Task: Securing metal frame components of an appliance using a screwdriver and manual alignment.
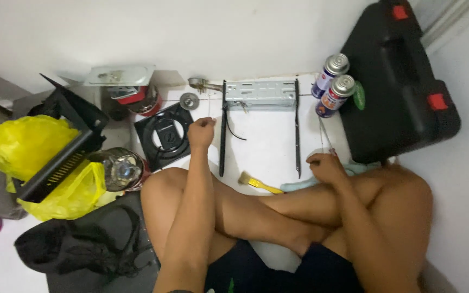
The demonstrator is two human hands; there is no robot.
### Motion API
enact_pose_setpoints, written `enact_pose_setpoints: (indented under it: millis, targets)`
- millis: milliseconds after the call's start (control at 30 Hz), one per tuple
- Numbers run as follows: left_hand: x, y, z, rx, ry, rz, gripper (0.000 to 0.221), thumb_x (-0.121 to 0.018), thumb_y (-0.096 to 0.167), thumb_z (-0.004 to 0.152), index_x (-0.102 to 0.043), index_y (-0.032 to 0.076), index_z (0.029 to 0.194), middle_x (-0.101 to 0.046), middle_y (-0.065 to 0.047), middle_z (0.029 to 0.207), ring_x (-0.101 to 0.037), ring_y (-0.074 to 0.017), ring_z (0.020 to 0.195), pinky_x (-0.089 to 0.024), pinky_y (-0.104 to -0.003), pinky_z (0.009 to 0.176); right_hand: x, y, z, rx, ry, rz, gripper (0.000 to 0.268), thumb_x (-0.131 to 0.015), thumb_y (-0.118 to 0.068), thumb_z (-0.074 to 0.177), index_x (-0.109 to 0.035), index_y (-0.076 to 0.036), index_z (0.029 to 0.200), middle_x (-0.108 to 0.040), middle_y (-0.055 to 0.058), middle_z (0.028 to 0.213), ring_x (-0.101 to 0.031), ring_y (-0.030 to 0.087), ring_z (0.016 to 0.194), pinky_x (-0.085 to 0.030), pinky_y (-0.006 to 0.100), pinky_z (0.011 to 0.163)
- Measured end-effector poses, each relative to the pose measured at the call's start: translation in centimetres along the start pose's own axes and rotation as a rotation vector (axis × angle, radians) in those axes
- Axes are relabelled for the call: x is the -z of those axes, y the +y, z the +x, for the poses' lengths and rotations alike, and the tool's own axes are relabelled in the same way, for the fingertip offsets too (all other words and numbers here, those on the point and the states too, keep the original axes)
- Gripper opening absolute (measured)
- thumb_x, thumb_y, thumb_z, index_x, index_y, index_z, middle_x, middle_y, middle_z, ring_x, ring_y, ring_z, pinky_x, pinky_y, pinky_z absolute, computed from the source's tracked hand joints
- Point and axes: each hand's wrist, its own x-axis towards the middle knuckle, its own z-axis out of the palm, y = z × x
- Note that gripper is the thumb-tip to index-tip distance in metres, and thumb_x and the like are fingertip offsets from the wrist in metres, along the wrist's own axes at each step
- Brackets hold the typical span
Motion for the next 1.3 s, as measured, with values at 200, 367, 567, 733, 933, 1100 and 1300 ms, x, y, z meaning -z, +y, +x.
enact_pose_setpoints:
  millis: [200,367,567,733,933,1100,1300]
  targets:
    - [7.6,1.8,6.1,0.273,0.262,-0.833,0.028,-0.067,0.026,0.089,-0.075,0.004,0.104,-0.073,-0.01,0.087,-0.07,-0.0232,0.067,-0.055,-0.034,0.062,0.8,-1.5,0.8,0.023,0.033,0.362,0.031,-0.06,-0.014,0.094,-0.076,-0.003,0.119,-0.077,0.024,0.113,-0.073,0.034,0.105,-0.05,0.048,0.104]
    - [11.0,4.5,9.4,0.247,0.207,-1.003,0.085,-0.066,0.07,0.087,-0.057,0.002,0.138,-0.07,-0.009,0.109,-0.073,-0.0229,0.093,-0.054,-0.047,0.093,1.0,-1.8,1.2,-0.052,0.03,0.37,0.027,-0.067,-0.017,0.093,-0.081,-0.005,0.113,-0.08,0.023,0.095,-0.077,0.033,0.088,-0.057,0.042,0.088]
    - [10.6,2.6,15.3,0.227,0.405,-0.879,0.021,-0.071,0.032,0.092,-0.07,0.012,0.092,-0.069,0.0,0.078,-0.074,-0.017,0.068,-0.056,-0.035,0.062,0.5,-0.7,3.6,-0.088,0.006,0.446,0.029,-0.07,-0.023,0.092,-0.078,-0.006,0.114,-0.078,0.02,0.085,-0.075,0.029,0.081,-0.057,0.039,0.079]
    - [10.2,5.0,10.3,0.149,0.408,-0.937,0.013,-0.069,0.023,0.096,-0.068,0.011,0.09,-0.064,0.001,0.07,-0.063,-0.0153,0.057,-0.05,-0.031,0.055,0.8,-0.9,2.8,-0.069,0.021,0.512,0.025,-0.068,-0.016,0.094,-0.077,-0.001,0.113,-0.076,0.024,0.086,-0.073,0.031,0.081,-0.058,0.04,0.079]
    - [7.0,9.3,-0.8,-0.042,0.304,-0.766,0.013,-0.078,0.015,0.091,-0.071,0.006,0.096,-0.061,-0.003,0.069,-0.057,-0.0127,0.058,-0.043,-0.024,0.052,1.8,-1.7,2.2,0.068,0.136,0.591,0.024,-0.066,-0.014,0.098,-0.075,0.001,0.115,-0.076,0.025,0.097,-0.073,0.031,0.084,-0.058,0.042,0.081]
    - [1.6,8.3,-10.7,-0.133,0.0,-0.477,0.02,-0.083,0.023,0.088,-0.078,0.005,0.094,-0.071,-0.01,0.075,-0.061,-0.0158,0.072,-0.05,-0.034,0.071,0.9,-3.1,1.4,0.215,0.221,0.753,0.02,-0.063,-0.014,0.105,-0.074,0.0,0.114,-0.074,0.021,0.097,-0.071,0.027,0.085,-0.059,0.04,0.081]
    - [-5.9,5.3,-16.2,-0.163,-0.356,-0.532,0.018,-0.081,0.015,0.089,-0.07,0.005,0.08,-0.061,-0.005,0.067,-0.055,-0.0165,0.069,-0.045,-0.029,0.069,-2.0,-3.9,0.4,0.57,-0.124,1.329,0.065,-0.045,-0.053,0.104,-0.059,0.003,0.134,-0.075,0.017,0.112,-0.071,0.024,0.101,-0.056,0.041,0.089]
